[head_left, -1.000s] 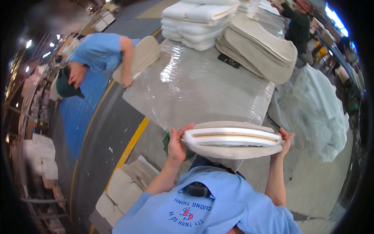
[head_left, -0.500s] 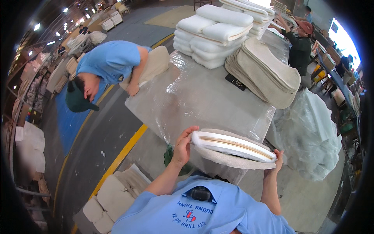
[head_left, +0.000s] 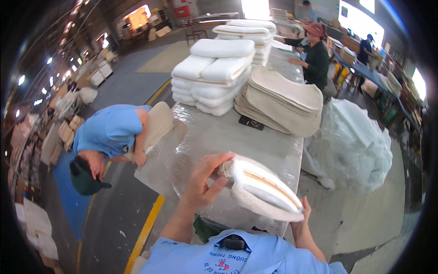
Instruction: The person inserts white foam cushions into beige fabric covers, aligns edges, and stacks the finished cushions on a table. They handle each cushion one at a time, occasionally adjusting the cover to fit the foam.
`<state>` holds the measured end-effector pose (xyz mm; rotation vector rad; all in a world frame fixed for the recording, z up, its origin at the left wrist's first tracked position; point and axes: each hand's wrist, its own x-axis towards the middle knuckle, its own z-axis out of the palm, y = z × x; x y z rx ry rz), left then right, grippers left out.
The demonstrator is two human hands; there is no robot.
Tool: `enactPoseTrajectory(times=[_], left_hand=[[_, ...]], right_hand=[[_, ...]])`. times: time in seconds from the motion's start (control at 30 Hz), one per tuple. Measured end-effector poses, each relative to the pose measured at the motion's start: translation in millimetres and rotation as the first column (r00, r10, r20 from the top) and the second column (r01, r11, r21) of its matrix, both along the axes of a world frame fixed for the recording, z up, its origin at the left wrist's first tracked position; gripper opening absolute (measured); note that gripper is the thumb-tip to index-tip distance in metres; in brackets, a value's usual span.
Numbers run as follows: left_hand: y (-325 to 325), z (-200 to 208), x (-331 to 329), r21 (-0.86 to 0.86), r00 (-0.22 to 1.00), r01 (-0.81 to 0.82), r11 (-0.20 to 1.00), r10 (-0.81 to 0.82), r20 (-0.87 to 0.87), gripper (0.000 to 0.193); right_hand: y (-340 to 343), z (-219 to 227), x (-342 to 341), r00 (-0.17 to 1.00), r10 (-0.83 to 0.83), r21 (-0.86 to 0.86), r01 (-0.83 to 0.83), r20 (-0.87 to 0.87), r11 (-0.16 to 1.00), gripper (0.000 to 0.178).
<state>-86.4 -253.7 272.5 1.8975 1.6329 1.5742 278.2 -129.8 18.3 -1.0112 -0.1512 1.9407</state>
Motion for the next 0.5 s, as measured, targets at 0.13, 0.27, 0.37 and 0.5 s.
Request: enactPoseTrajectory(times=[0.13,0.27,0.37,0.5], left_hand=[[16,-37,-31,-0.281,0.993,0.046,0.959,-0.014,0.115,0.051],[0,-62,-42,-0.339,0.937,0.135,0.931,-0.008,0.349,0.050],[-5,-67,-39,-0.201,0.991,0.072,0.977,-0.048,0.125,0.047],[49,-124,-36,0.091,0.895,-0.437,0.895,0.422,0.146,0.038]], right_hand=[[52,-24,-4,0.995,0.088,0.085,-0.092,0.047,0.992,0.038],[91,11,7,0.585,0.203,0.274,-0.622,0.785,0.733,0.040],[109,63,-17,0.416,0.046,0.336,-0.791,0.908,0.512,0.047],[67,90,-84,-0.013,-0.013,-0.009,-0.972,1.000,0.236,0.053]])
